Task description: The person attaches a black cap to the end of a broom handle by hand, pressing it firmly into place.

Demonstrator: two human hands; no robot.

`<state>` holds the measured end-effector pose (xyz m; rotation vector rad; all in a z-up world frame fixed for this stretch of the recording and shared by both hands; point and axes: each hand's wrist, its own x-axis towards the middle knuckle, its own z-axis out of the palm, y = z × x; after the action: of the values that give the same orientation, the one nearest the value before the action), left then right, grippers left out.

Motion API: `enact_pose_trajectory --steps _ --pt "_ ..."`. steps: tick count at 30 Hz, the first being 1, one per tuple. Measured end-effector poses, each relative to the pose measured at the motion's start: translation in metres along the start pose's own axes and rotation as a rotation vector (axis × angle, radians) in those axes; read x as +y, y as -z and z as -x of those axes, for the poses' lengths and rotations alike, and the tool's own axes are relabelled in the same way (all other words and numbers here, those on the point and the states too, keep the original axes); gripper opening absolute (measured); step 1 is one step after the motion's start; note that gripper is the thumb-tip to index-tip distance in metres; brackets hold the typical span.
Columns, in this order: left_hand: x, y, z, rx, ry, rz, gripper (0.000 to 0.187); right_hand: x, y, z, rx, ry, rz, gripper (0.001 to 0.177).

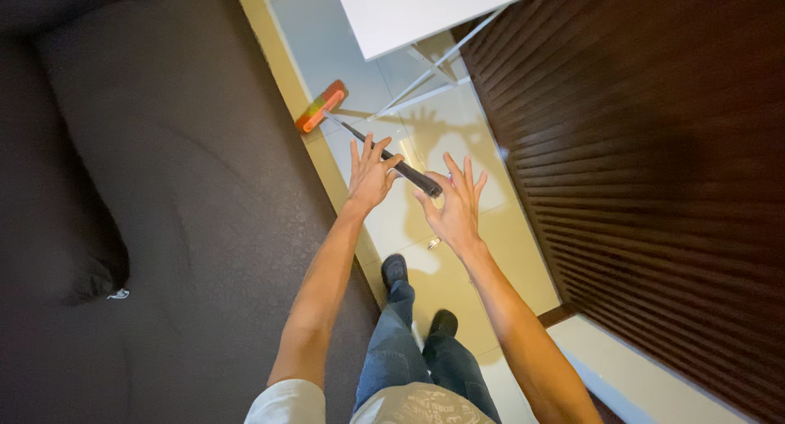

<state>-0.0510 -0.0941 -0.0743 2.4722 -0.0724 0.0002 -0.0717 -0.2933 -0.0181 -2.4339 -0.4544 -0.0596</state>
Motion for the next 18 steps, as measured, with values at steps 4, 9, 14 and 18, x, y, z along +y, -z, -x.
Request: enact_pose_trajectory --steps 4,9,14,18 --pt "0.008 -0.016 0.011 -0.010 -0.017 -0.042 0.037 0.009 0.002 0.020 0.011 0.016 -0.009 0.032" --pt "0.028 -0.037 0.024 -0.029 -0.039 -0.052 0.036 0.027 0.015 0.044 0.012 -0.035 -0.044 0.032" --pt "0.062 -0.063 0.040 -0.063 -0.031 -0.038 0.034 0.050 0.047 0.070 0.036 -0.033 -0.003 0.030" --pt "0.095 -0.082 0.061 -0.068 -0.038 -0.048 0.036 0.063 0.075 0.099 0.039 -0.023 -0.020 0.028"
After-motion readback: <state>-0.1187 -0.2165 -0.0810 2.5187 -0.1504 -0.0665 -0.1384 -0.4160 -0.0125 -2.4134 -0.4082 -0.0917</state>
